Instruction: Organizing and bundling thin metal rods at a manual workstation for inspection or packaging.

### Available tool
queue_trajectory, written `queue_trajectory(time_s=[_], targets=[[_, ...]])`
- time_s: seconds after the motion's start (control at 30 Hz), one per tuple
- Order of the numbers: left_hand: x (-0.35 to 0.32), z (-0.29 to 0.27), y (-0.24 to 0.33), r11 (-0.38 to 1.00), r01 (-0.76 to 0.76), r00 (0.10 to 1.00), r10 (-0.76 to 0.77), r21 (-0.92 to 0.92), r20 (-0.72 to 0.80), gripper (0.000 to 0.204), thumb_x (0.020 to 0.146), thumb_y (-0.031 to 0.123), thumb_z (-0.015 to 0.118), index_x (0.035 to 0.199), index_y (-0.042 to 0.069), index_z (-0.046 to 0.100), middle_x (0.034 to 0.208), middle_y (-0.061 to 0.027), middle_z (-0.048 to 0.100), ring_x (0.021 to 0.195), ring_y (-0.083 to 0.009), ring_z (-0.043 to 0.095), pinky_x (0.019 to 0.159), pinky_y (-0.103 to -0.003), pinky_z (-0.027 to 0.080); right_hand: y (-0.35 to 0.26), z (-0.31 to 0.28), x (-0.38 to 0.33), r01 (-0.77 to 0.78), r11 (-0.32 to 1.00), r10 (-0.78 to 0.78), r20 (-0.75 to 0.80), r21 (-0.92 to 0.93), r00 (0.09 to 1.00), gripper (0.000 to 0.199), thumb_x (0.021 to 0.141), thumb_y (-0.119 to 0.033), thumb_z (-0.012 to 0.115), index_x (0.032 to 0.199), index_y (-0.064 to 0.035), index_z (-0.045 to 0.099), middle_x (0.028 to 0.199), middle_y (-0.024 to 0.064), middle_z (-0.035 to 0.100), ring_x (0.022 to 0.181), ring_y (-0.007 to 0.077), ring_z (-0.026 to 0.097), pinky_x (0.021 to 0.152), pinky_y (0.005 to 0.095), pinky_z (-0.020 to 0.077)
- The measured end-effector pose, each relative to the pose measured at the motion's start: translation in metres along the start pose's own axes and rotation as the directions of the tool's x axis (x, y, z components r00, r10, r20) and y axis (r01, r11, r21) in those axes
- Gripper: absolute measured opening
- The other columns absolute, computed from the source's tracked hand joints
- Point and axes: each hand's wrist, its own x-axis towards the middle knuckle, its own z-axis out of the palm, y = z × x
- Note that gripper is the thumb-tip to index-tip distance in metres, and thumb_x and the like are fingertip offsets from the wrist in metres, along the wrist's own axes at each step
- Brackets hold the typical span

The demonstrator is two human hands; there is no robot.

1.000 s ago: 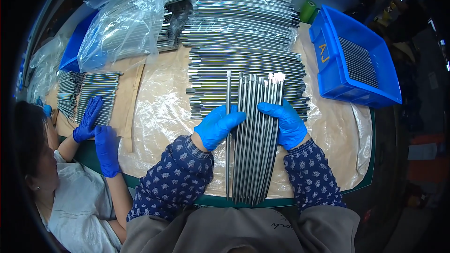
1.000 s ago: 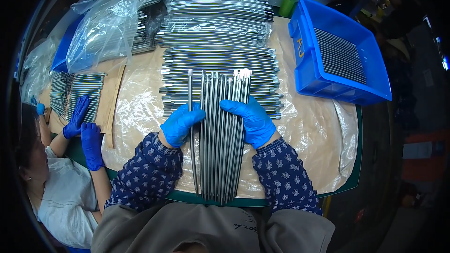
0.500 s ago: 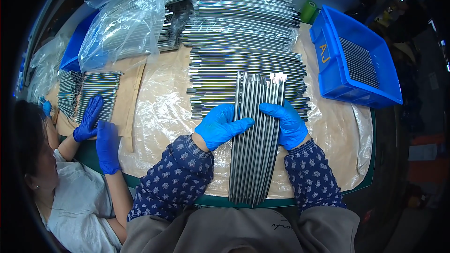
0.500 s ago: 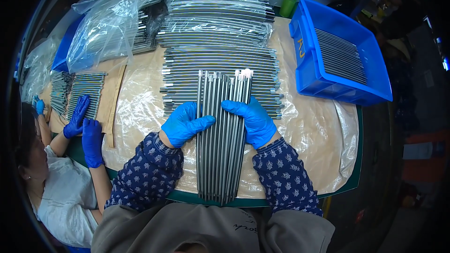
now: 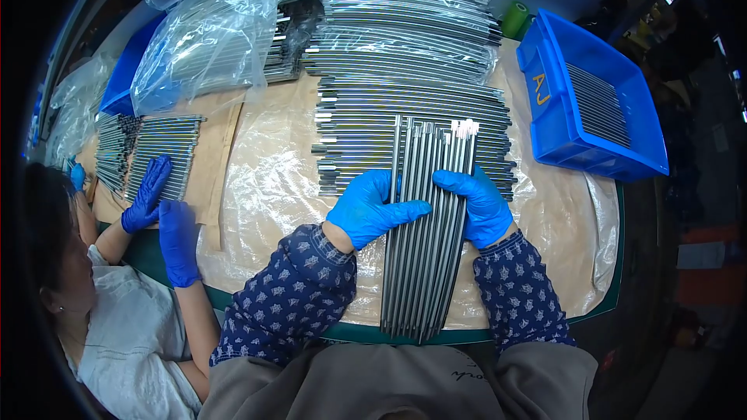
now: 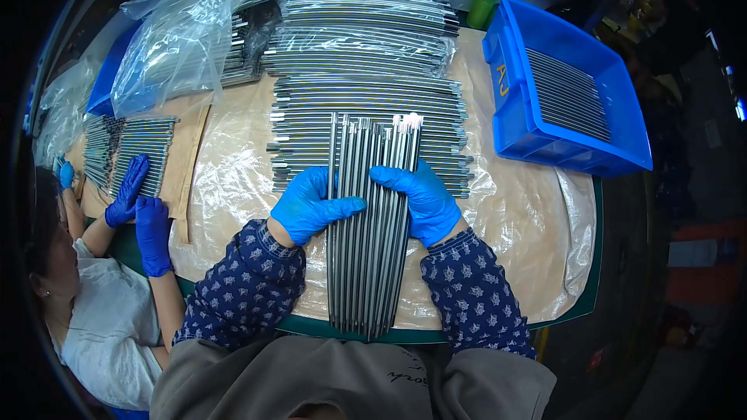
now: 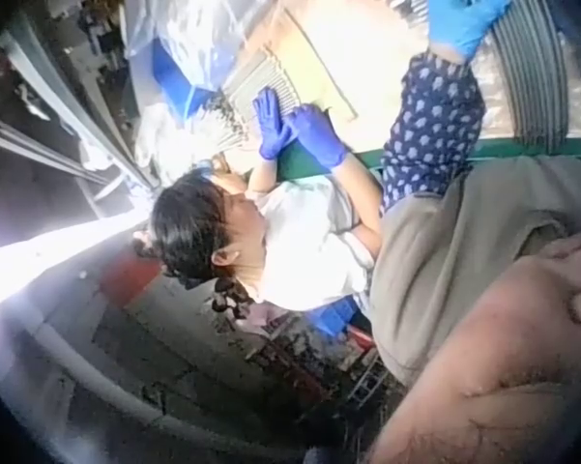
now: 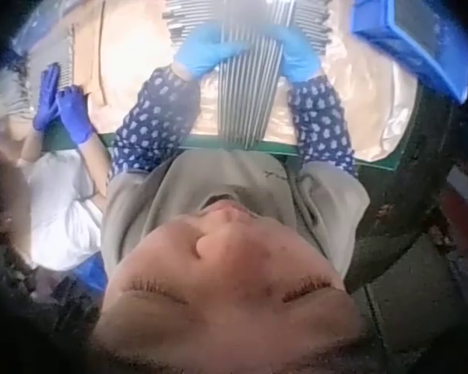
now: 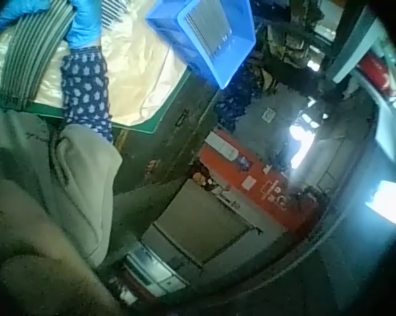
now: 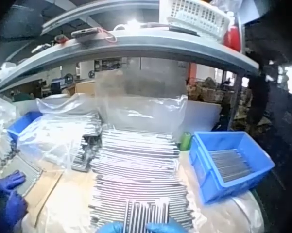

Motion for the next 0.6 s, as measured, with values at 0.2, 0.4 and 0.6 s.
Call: queue_trajectory(time_s=[0.2,0.4,0.6], targets=[[0.0003,-0.0003,-0.0004,1.000,0.003,1.000,-0.003,0.007,-0.006,0.023,0.074,0.013,0.068,0.092,0.001,0.060,0.084,-0.0086,0.064,0.072,-0.0125,0.061,0.065,-0.024,0.051,0.0012,-0.0024,0.0008,0.002,1.000,-0.003,-0.019,-0.017,1.000,0.034,0.074,-0.003,0.061,0.107,-0.0004,0.052,0.092,0.0119,0.061,0.076,0.0189,0.062,0.067,0.0293,0.0535],[0.0010,-0.0029,-0.0060,1.000,-0.002,1.000,0.002,-0.026,-0.019,0.024,0.074,0.012,0.068,0.093,0.002,0.060,0.086,-0.0087,0.064,0.074,-0.0127,0.061,0.066,-0.024,0.050,-0.0004,0.0005,-0.0006,-0.004,0.999,0.003,-0.027,-0.049,1.000,0.033,0.074,-0.003,0.061,0.106,0.0002,0.052,0.091,0.0122,0.061,0.076,0.0190,0.062,0.066,0.0286,0.0534],[0.0025,-0.0032,-0.0028,0.999,-0.042,0.999,0.043,-0.033,0.009,0.021,0.078,0.014,0.063,0.093,0.000,0.060,0.086,-0.0091,0.064,0.073,-0.0133,0.061,0.067,-0.025,0.050,-0.0003,-0.0018,-0.0002,-0.011,1.000,0.011,-0.027,-0.010,1.000,0.033,0.074,-0.003,0.061,0.106,0.0001,0.052,0.091,0.0123,0.061,0.076,0.0193,0.062,0.067,0.0287,0.0534]])
